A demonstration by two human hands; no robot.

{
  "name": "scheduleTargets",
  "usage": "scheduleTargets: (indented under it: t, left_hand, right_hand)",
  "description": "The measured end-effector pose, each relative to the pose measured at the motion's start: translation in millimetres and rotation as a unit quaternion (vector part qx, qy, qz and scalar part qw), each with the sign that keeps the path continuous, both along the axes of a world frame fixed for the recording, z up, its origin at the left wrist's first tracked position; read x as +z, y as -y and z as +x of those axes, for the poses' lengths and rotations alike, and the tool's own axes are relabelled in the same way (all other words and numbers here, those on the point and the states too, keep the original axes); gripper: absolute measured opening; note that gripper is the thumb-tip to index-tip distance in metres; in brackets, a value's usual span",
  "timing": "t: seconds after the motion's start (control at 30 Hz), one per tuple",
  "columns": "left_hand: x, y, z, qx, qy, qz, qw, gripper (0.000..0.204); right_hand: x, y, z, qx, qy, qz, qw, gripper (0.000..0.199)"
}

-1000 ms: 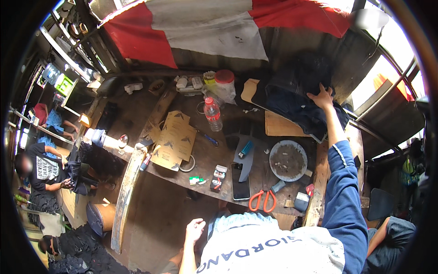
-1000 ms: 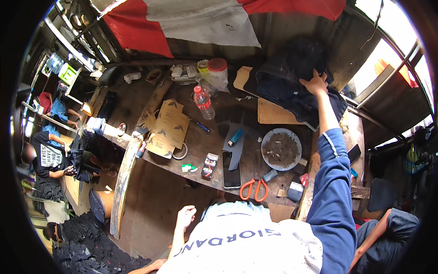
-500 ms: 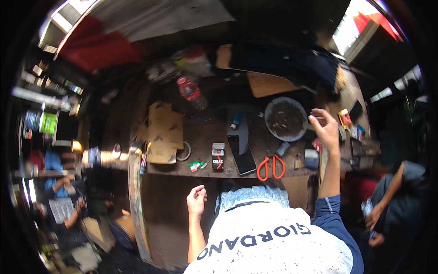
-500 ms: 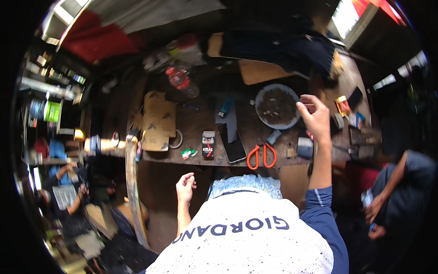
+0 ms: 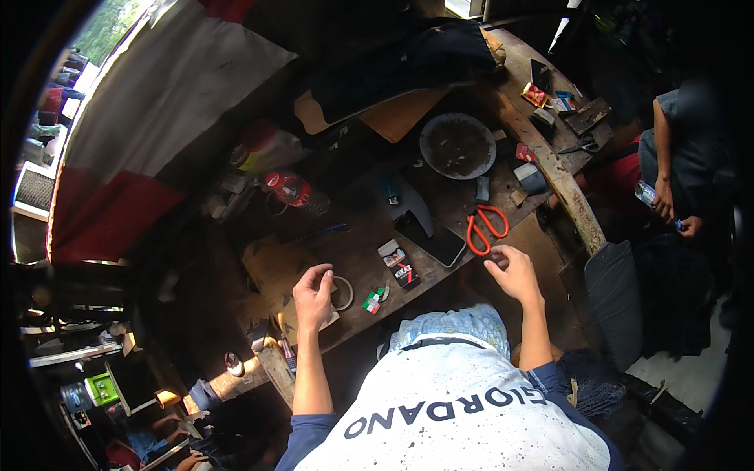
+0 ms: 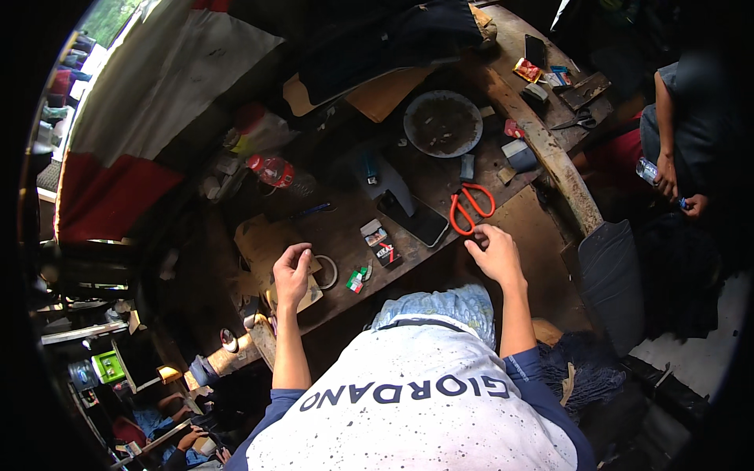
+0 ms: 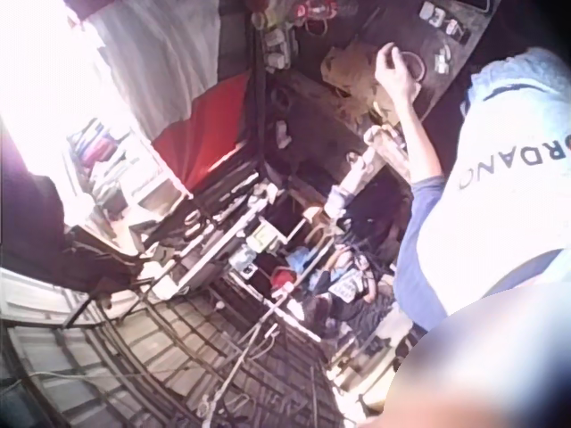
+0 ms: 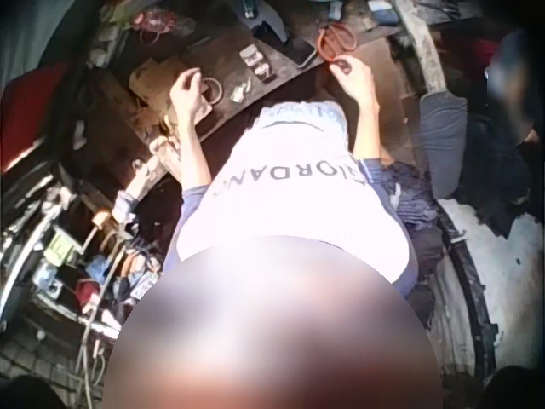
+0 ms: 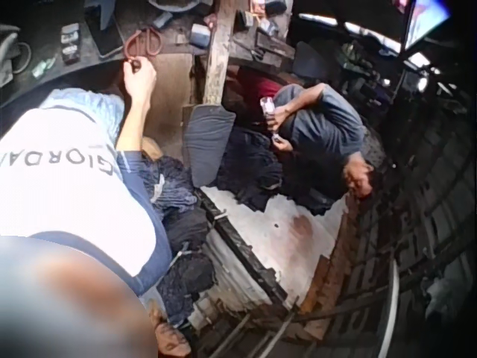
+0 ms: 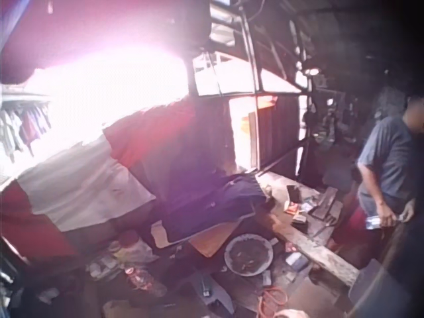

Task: The person picks up a pair of denim shorts, uses a small stone to rub the fabric surface, then uses a knife to scrape the waistband area. The person continues rubbing the shorts with the stone and places the finished item on a pile.

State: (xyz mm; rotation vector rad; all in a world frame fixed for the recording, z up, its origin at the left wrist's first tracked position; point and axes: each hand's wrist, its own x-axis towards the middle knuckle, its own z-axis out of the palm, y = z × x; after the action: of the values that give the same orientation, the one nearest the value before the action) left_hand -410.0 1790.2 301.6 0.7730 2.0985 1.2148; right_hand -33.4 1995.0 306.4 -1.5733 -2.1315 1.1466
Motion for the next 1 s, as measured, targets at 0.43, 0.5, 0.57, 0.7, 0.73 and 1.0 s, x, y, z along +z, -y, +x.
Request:
scheduleTargets:
  t: [0.43,0.5,0.57,0.7,0.73,1.0]
  left_hand:
    - [-37,-28,43,-0.036,-0.101,-0.068,0.992,0.017]
    - [-38,-30,40,-0.035,-0.091,-0.032,0.995,0.015]
    - [-38,-34,36,-0.02,-0.026,0.011,0.999,0.017]
    - [-40,-42,29,-0.051,-0.112,0.04,0.992,0.02]
    - [-41,-44,29,-0.044,-0.037,-0.004,0.998,0.019]
    - [-39,-100,91,-0.14,0.063,0.071,0.986,0.012]
  right_hand:
    - [9,55,69,-0.052,0.132,-0.037,0.989,0.048]
    - [10,60,84,-0.063,0.154,-0.044,0.985,0.05]
    - [11,64,96,-0.079,0.164,-0.067,0.981,0.052]
    - [13,69,110,-0.111,0.171,-0.077,0.976,0.053]
    - [14,69,112,-0.118,0.165,-0.083,0.976,0.053]
    - [13,85,114,-0.162,0.162,-0.096,0.969,0.054]
